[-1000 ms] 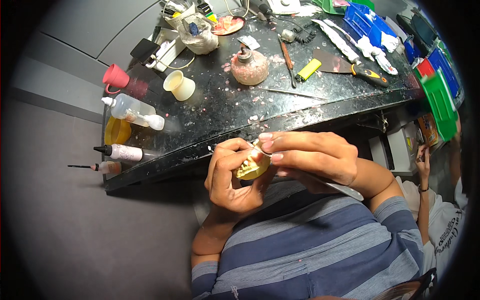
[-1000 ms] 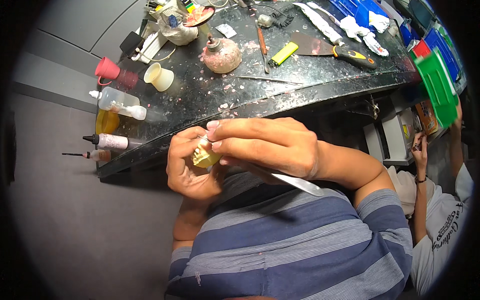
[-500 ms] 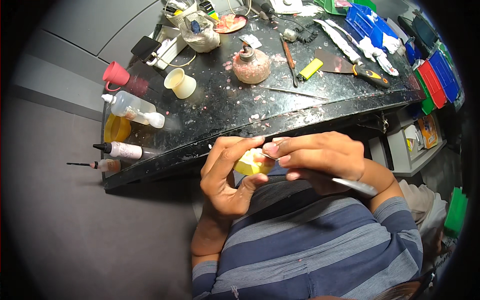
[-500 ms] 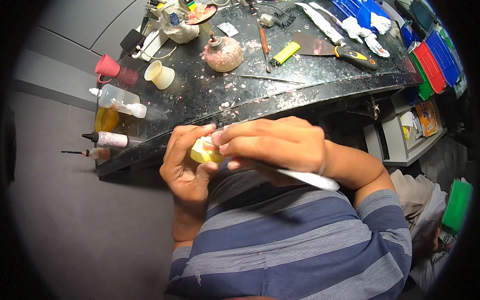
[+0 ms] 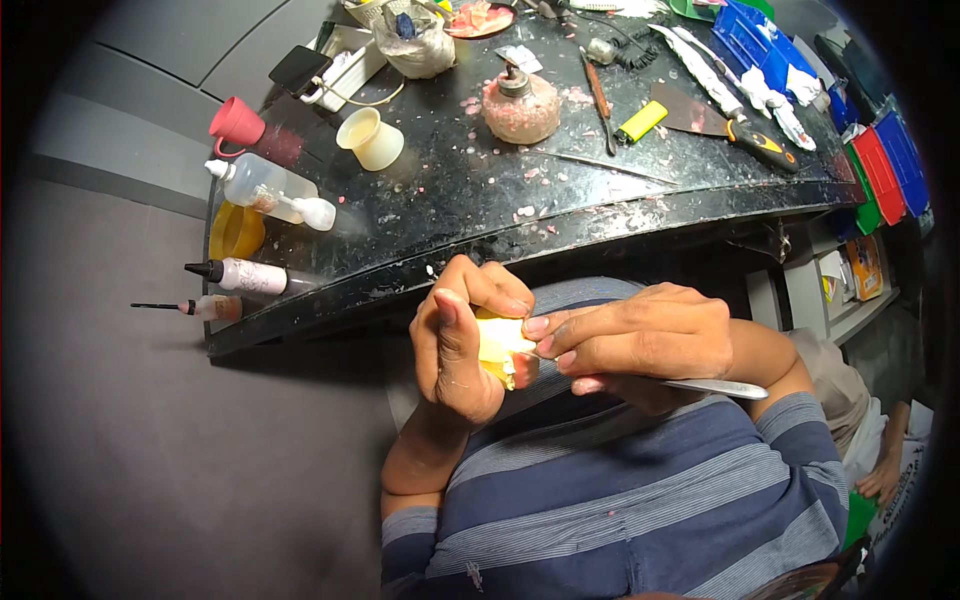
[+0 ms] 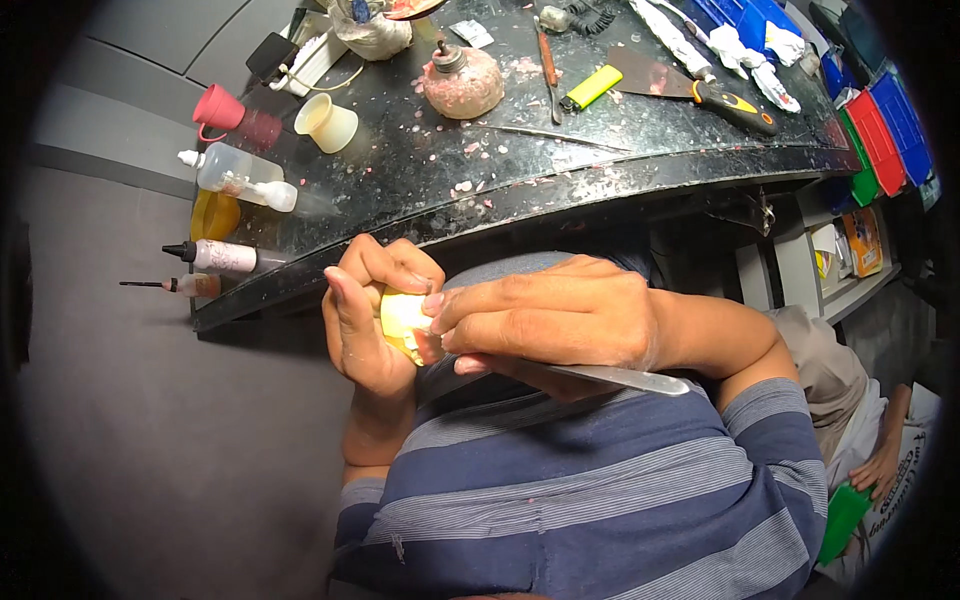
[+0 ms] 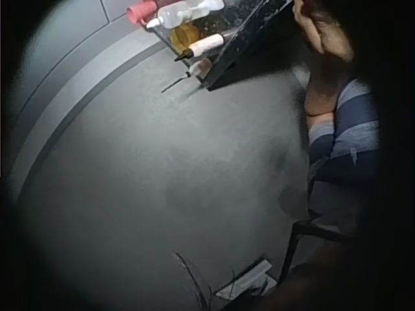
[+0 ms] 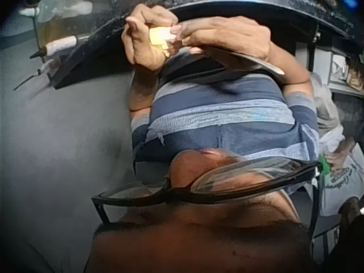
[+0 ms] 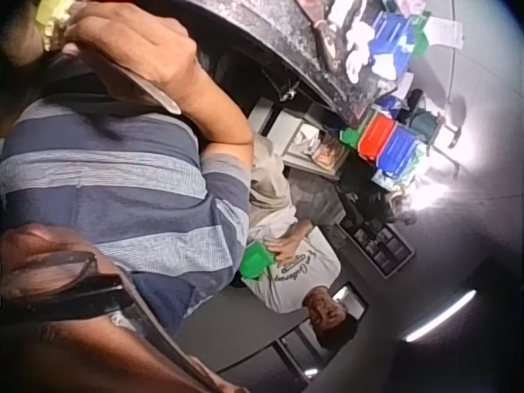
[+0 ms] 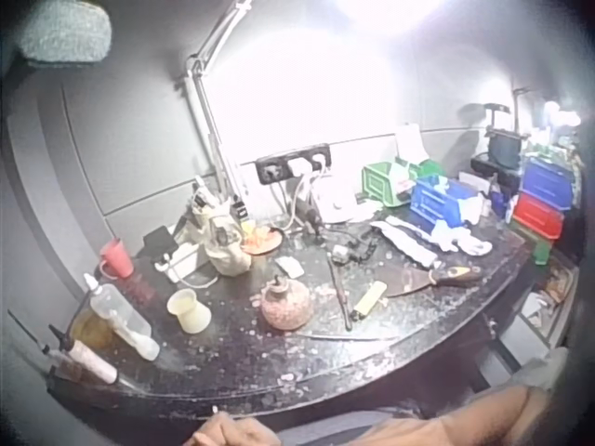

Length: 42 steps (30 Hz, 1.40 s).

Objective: The person holds a dental cast and shapes the wax base around the teeth using a metal dental carving tool.

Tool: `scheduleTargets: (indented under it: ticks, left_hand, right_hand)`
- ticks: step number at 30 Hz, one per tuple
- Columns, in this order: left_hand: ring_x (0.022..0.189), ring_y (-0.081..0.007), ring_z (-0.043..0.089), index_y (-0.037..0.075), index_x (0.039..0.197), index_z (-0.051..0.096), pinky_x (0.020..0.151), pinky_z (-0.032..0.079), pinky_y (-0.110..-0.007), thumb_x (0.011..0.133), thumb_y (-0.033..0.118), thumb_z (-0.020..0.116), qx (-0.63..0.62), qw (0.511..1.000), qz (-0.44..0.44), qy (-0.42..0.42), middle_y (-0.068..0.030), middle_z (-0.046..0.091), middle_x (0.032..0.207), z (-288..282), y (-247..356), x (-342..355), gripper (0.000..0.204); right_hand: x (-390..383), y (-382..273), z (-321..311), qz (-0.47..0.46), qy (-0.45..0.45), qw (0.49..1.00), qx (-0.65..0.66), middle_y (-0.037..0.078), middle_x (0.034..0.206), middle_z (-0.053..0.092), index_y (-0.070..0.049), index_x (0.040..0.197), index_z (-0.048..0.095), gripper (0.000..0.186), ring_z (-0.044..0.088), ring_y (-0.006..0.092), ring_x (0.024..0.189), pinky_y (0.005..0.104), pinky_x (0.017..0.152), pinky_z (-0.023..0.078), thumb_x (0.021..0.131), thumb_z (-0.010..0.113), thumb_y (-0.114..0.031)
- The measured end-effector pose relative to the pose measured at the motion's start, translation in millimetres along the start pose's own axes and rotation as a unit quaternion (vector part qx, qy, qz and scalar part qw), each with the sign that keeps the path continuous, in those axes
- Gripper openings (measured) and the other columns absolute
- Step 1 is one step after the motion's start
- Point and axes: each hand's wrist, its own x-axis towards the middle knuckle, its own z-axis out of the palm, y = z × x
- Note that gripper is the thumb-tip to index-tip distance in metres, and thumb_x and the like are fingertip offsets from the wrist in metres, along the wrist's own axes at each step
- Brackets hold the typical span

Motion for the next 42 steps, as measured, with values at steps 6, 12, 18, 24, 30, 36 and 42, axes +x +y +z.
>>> scheduleTargets:
  ticks: [6,12,18,24,30,36,42]
  left_hand:
    - [0.062,-0.0152,0.047,0.000,0.082,0.050,0.060,0.037,-0.027,0.113,0.049,0.022,0.031,0.999,-0.018,0.022,-0.0162,0.055,0.068,2,7,-1,0.065]
    - [0.063,-0.0149,0.047,0.000,0.081,0.050,0.061,0.036,-0.027,0.113,0.049,0.024,0.060,0.998,0.005,0.018,-0.0149,0.054,0.068,1,7,0,0.064]
    - [0.063,-0.0154,0.047,0.000,0.079,0.050,0.061,0.037,-0.028,0.113,0.049,0.026,0.084,0.996,-0.022,0.027,-0.0145,0.053,0.068,1,11,0,0.064]
    - [0.062,-0.0160,0.049,0.000,0.078,0.049,0.059,0.037,-0.028,0.113,0.046,0.026,0.109,0.994,0.008,0.021,-0.0132,0.051,0.068,-3,6,3,0.062]
    - [0.061,-0.0172,0.051,0.000,0.078,0.049,0.059,0.039,-0.029,0.114,0.042,0.025,0.057,0.998,0.000,0.020,-0.0094,0.048,0.069,-2,6,3,0.061]
    - [0.060,-0.0181,0.051,0.001,0.077,0.049,0.060,0.039,-0.029,0.114,0.041,0.024,0.015,0.999,-0.029,0.016,-0.0086,0.047,0.071,0,10,4,0.060]
    - [0.059,-0.0183,0.050,0.001,0.076,0.047,0.059,0.039,-0.030,0.115,0.040,0.023,-0.040,0.998,-0.049,0.019,-0.0075,0.042,0.072,2,12,4,0.060]
  right_hand:
    - [2,-1,1,-0.007,-0.015,1.000,-0.010,0.018,0.105,0.076,0.001,0.100,0.071,0.019,0.076,0.0303,0.105,0.0356,0.079,0.066,0.085,0.080,-0.003]
    - [1,2,5,-0.016,0.013,1.000,-0.010,0.017,0.098,0.076,0.004,0.099,0.072,0.017,0.078,0.0262,0.089,0.0326,0.076,0.065,0.085,0.080,-0.002]
    - [0,4,6,-0.019,0.012,0.999,-0.024,0.019,0.097,0.076,0.005,0.100,0.072,0.018,0.078,0.0267,0.088,0.0327,0.075,0.065,0.085,0.080,-0.002]
    - [-1,5,6,-0.034,0.010,0.999,-0.037,0.022,0.098,0.075,0.008,0.101,0.071,0.019,0.078,0.0283,0.086,0.0335,0.074,0.065,0.086,0.079,-0.001]
    - [1,0,3,-0.039,0.004,0.998,-0.043,0.023,0.098,0.075,0.008,0.101,0.071,0.018,0.077,0.0281,0.084,0.0327,0.071,0.066,0.086,0.078,0.000]
    - [1,-2,4,-0.044,0.009,0.998,-0.049,0.023,0.099,0.075,0.008,0.101,0.071,0.020,0.077,0.0282,0.084,0.0326,0.070,0.066,0.085,0.079,0.000]
    - [1,-3,3,-0.049,0.008,0.998,-0.047,0.023,0.101,0.075,0.008,0.102,0.071,0.020,0.077,0.0272,0.083,0.0323,0.071,0.066,0.084,0.079,0.001]
